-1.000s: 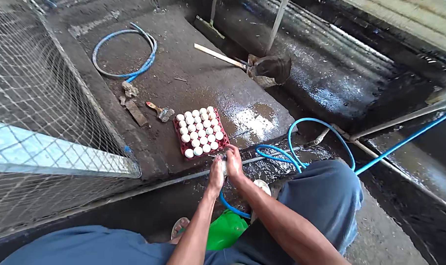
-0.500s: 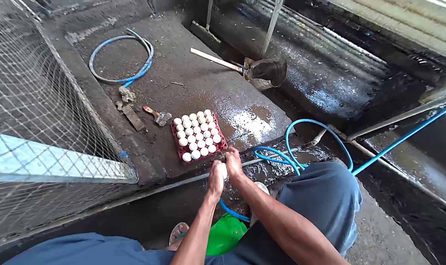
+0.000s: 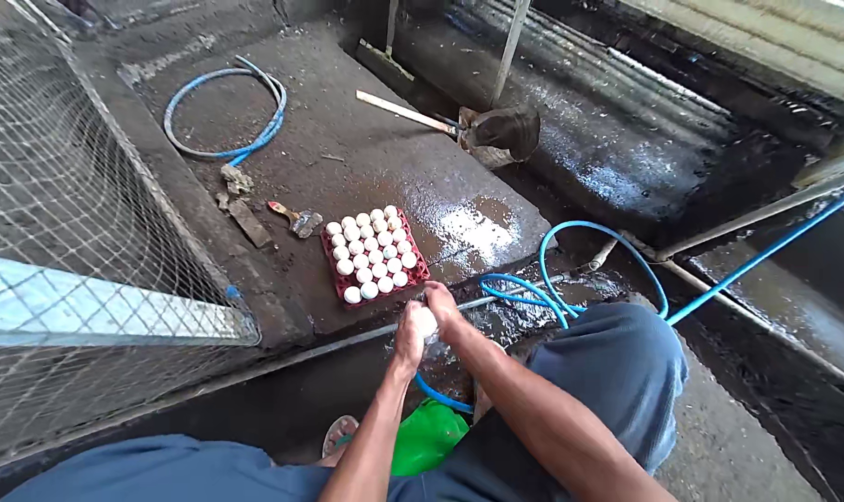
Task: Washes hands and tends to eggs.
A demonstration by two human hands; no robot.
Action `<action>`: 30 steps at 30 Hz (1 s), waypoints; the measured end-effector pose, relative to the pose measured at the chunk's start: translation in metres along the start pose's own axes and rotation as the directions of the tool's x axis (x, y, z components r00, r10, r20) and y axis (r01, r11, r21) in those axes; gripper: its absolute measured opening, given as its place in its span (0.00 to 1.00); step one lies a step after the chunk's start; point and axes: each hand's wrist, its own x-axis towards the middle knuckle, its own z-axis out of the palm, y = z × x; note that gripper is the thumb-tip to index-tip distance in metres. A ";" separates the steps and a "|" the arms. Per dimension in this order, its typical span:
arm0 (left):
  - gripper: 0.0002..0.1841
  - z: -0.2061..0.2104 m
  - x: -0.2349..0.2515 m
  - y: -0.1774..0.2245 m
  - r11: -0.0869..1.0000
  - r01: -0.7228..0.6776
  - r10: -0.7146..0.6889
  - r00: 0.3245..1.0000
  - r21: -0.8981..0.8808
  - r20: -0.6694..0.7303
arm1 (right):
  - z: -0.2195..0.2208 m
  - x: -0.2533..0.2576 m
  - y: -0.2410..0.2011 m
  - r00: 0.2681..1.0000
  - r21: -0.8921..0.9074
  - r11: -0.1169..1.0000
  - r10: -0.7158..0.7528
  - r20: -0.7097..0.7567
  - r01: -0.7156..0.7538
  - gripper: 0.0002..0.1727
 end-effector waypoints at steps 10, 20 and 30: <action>0.24 -0.002 0.002 0.001 0.999 0.020 -0.017 0.997 0.044 -0.080 | 0.008 -0.013 0.004 0.978 -0.016 0.984 -0.179 -0.105 0.178 0.23; 0.24 -0.006 0.002 0.002 0.998 -0.063 0.064 0.995 0.010 -0.083 | 0.013 -0.030 0.009 0.967 -0.114 0.962 -0.252 -0.031 0.247 0.24; 0.28 -0.012 0.000 0.004 0.999 0.030 -0.029 0.999 -0.016 0.032 | 0.009 -0.025 0.011 0.975 -0.062 0.976 -0.214 -0.058 0.210 0.25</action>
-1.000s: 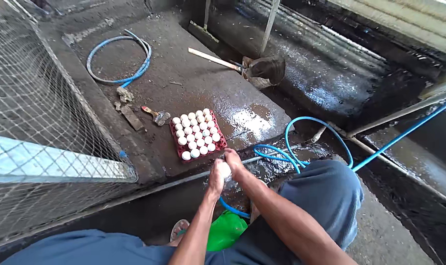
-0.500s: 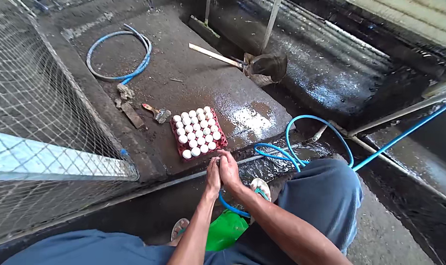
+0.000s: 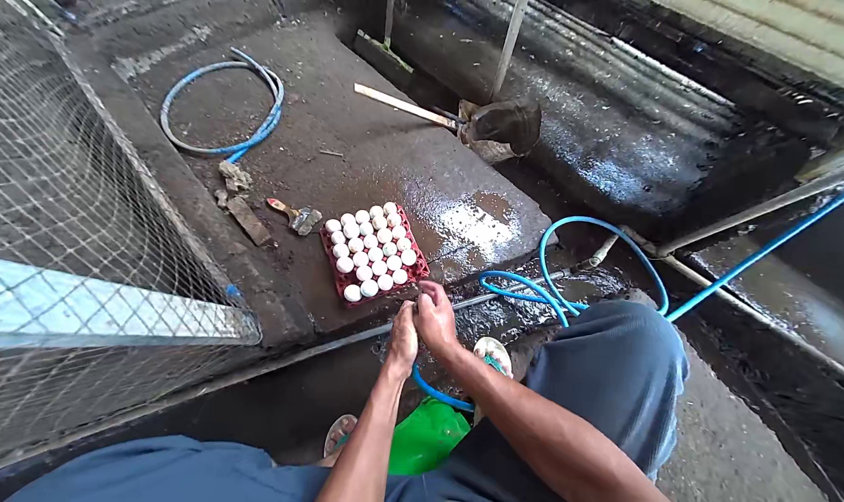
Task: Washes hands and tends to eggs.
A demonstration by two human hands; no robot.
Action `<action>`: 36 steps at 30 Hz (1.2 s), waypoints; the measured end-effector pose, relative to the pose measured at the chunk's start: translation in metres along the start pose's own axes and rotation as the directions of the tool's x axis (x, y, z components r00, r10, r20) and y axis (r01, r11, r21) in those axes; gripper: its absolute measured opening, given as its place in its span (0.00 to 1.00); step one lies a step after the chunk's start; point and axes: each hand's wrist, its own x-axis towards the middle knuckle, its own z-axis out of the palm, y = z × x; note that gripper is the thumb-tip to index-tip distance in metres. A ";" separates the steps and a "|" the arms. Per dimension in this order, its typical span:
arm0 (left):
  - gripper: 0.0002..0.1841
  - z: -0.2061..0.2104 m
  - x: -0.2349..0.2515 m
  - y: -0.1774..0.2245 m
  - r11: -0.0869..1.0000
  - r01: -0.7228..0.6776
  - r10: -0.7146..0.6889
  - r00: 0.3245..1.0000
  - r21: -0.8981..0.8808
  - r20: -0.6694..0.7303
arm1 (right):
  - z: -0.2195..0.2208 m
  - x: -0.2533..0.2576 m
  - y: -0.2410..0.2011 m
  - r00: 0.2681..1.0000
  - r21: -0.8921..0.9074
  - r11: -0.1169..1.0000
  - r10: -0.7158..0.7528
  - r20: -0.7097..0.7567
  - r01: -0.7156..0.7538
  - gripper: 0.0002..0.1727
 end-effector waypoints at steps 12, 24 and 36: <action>0.23 0.005 0.013 -0.007 0.987 -0.154 0.150 0.985 -0.044 -0.086 | 0.007 -0.004 0.006 0.992 -0.007 0.992 -0.129 0.010 0.129 0.26; 0.30 0.001 0.005 -0.001 0.982 -0.057 0.048 0.997 -0.181 -0.052 | 0.002 0.024 0.004 0.934 0.315 0.880 0.347 0.086 -0.356 0.26; 0.28 0.000 0.016 -0.004 0.994 -0.092 0.090 0.995 0.060 0.034 | 0.006 0.010 0.007 0.997 0.019 0.997 -0.077 0.012 0.077 0.26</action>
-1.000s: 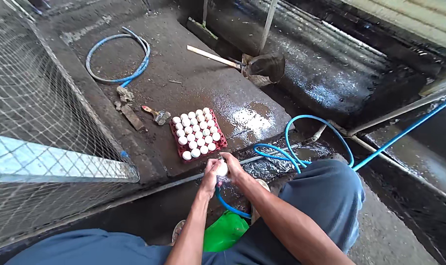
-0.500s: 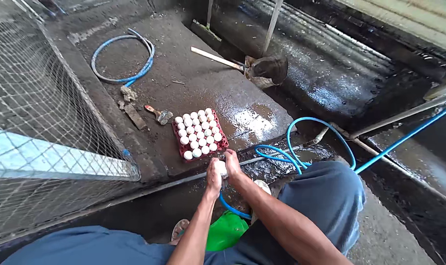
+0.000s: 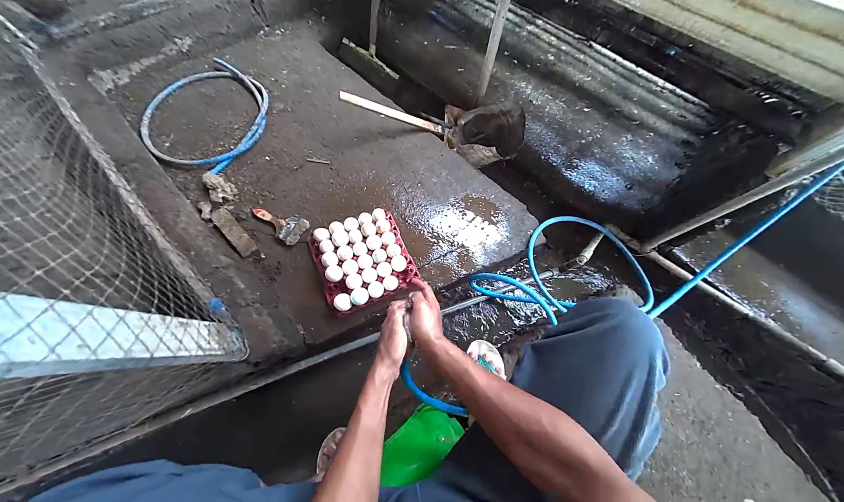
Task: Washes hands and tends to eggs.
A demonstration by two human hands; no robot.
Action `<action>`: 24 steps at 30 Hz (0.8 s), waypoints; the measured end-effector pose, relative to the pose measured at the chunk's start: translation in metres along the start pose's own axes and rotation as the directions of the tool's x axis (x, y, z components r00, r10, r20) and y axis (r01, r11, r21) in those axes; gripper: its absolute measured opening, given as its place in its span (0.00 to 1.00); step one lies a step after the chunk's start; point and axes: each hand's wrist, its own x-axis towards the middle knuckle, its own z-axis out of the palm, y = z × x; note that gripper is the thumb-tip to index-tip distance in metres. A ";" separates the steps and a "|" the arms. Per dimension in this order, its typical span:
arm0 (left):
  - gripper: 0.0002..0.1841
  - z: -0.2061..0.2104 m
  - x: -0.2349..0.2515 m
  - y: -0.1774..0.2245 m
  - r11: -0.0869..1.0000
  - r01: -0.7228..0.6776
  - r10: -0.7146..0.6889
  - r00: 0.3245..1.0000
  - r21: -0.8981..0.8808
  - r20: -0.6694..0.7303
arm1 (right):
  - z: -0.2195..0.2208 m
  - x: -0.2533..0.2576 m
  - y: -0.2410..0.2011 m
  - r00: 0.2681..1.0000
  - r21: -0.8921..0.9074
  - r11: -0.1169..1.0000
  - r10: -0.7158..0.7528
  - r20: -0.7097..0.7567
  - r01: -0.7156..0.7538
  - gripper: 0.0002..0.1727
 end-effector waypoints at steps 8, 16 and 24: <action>0.25 0.008 -0.007 0.008 1.000 0.015 -0.015 0.996 0.004 -0.093 | -0.002 0.010 -0.002 0.990 0.070 0.988 0.137 -0.015 -0.136 0.30; 0.25 0.007 -0.008 0.002 0.999 -0.027 0.023 0.989 -0.028 -0.148 | 0.002 -0.002 -0.007 0.991 0.007 0.991 0.131 0.030 -0.131 0.27; 0.25 0.006 -0.012 0.011 0.999 -0.002 -0.004 0.989 -0.037 -0.149 | 0.002 -0.009 -0.009 0.997 -0.002 0.997 0.072 0.040 -0.072 0.26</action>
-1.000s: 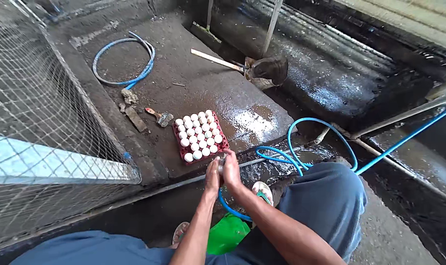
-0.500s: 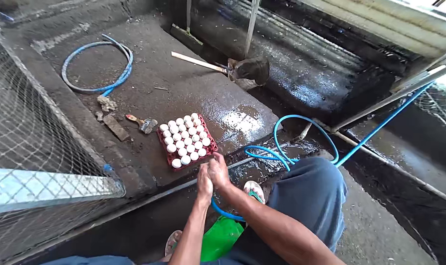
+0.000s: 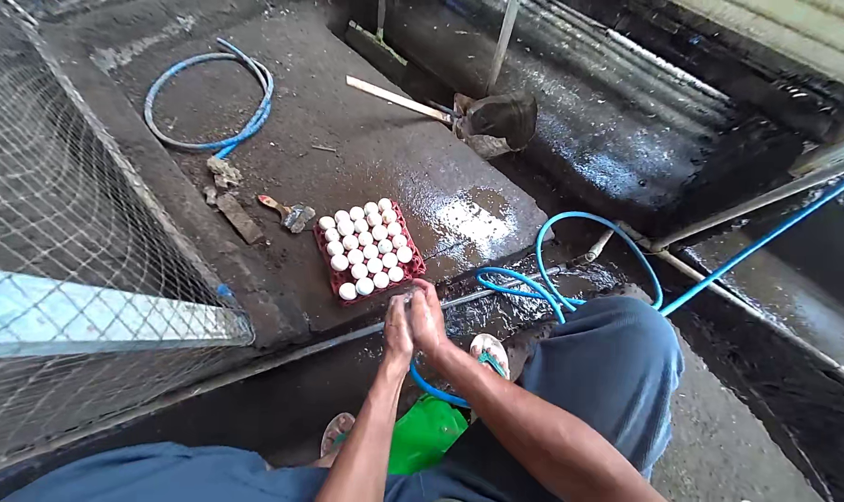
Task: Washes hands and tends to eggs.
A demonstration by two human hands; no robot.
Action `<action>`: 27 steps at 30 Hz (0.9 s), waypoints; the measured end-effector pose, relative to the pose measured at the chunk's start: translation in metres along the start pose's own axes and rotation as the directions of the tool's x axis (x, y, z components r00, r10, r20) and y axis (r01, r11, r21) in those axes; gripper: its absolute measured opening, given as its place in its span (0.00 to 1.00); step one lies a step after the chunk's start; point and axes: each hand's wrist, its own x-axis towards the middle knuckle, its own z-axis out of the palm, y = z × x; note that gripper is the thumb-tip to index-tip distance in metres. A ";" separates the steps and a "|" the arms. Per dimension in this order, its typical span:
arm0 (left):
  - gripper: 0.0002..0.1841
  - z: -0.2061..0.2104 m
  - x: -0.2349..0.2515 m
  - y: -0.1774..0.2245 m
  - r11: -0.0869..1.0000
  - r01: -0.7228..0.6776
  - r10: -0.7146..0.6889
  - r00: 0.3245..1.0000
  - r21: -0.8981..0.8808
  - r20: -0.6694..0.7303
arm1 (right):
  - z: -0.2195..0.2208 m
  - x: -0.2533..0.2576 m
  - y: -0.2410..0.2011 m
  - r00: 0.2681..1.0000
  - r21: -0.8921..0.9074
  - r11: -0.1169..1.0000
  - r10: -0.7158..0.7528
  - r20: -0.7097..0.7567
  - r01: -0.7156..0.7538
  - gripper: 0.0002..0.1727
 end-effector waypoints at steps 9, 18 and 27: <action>0.26 -0.004 -0.005 -0.002 0.996 0.036 -0.034 0.999 -0.076 0.028 | 0.002 -0.010 0.008 0.991 -0.017 0.991 -0.130 0.000 0.130 0.27; 0.24 -0.009 0.008 0.005 0.958 0.243 -0.229 0.968 -0.153 0.104 | -0.002 0.015 -0.004 0.997 0.018 0.997 0.076 -0.026 -0.076 0.25; 0.24 -0.010 0.002 -0.001 0.998 0.061 -0.063 0.995 0.027 0.083 | 0.000 -0.003 -0.002 0.998 -0.042 0.997 0.062 -0.011 -0.062 0.24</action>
